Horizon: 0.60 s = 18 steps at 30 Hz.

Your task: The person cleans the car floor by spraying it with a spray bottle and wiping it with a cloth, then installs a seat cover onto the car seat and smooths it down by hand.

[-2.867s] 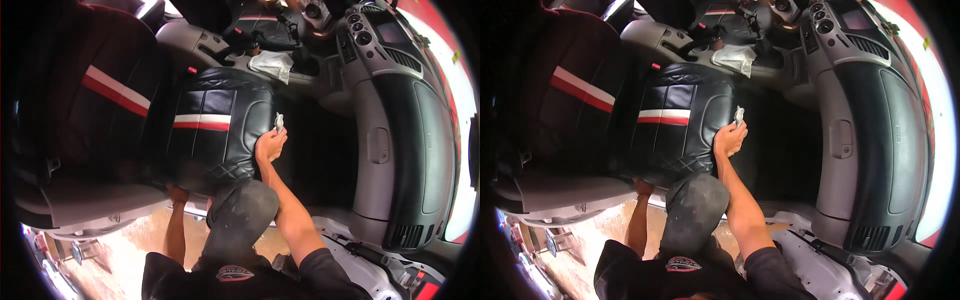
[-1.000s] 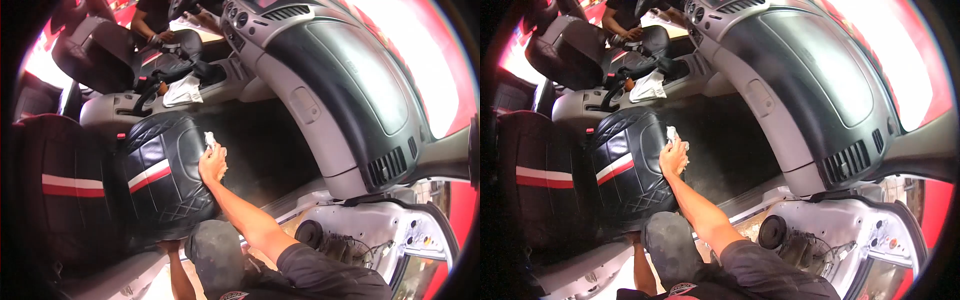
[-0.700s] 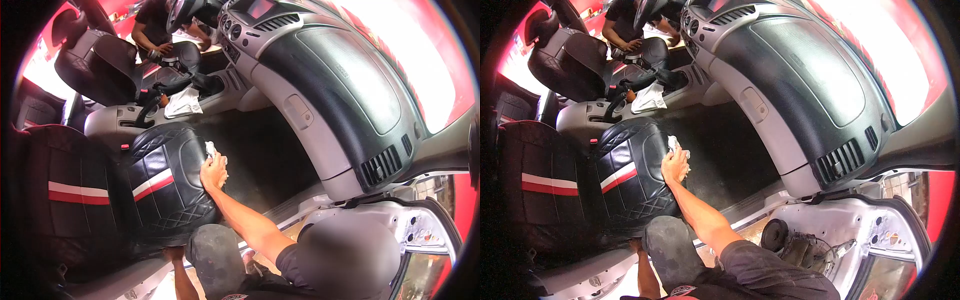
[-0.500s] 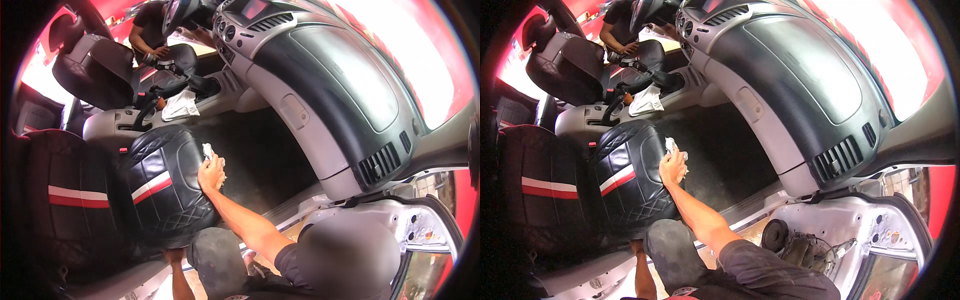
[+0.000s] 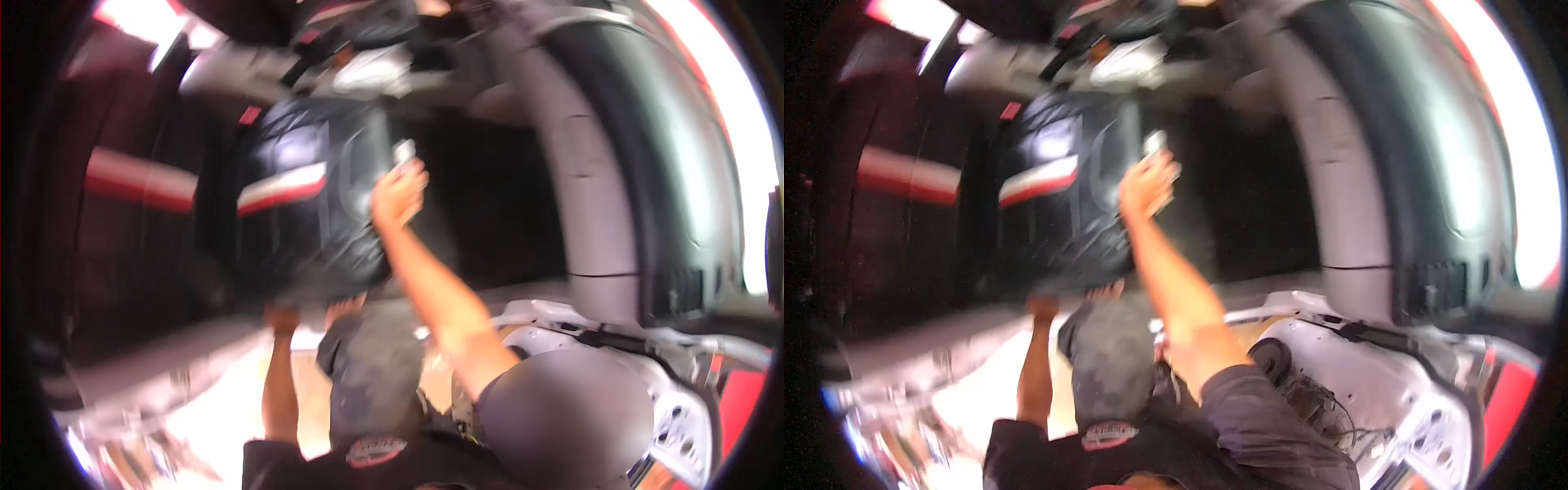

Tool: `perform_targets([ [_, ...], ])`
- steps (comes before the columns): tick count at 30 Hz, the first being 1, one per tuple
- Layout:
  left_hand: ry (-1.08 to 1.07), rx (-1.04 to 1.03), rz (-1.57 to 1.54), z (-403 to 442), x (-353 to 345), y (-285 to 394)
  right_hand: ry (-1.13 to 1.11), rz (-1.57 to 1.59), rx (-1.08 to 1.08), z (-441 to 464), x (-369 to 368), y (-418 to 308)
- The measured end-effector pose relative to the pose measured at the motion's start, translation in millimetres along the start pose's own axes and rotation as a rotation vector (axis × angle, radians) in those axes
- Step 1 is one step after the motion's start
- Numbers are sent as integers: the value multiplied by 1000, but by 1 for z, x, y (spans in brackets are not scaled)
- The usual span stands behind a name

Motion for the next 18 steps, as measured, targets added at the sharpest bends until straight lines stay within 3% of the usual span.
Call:
perform_targets([
  [1, 177, 80, 50, -7, 60, 13, -51, -42, -14, -5, 4, -2],
  [2, -118, 42, -123, 2, 117, 16, -48, -45, -38, -6, -2, -4],
  [3, -199, 85, -189, -2, 133, 23, -61, -74, -39, -9, -7, -3],
  [4, 45, 259, -454, 0, 153, 29, -86, -81, -95, -9, -4, -8],
  [6, 188, 115, -285, -2, 154, 58, -65, -36, -105, -7, -8, -6],
  [8, 391, -148, -605, -2, 225, 76, -90, 4, -122, -10, 0, -10],
  [11, -100, -62, -549, 12, 248, 44, -106, 7, -117, -8, -2, -6],
  [14, -523, 114, -78, 16, 186, -9, -115, -16, -121, -9, 0, -5],
  [15, -593, 132, 22, 19, 170, -24, -115, -16, -116, -8, -1, -5],
  [18, -710, 276, -227, 36, 186, -47, -101, -29, -124, -8, -3, -5],
])
Point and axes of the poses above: each hand's wrist, its own z-axis towards the middle knuckle, its own x-axis out of the back of the hand, y = z × x, the point moved 2 cm from there along z, towards the middle knuckle, and after that the axes turned 14 degrees about -x, right-handed, at the moved point
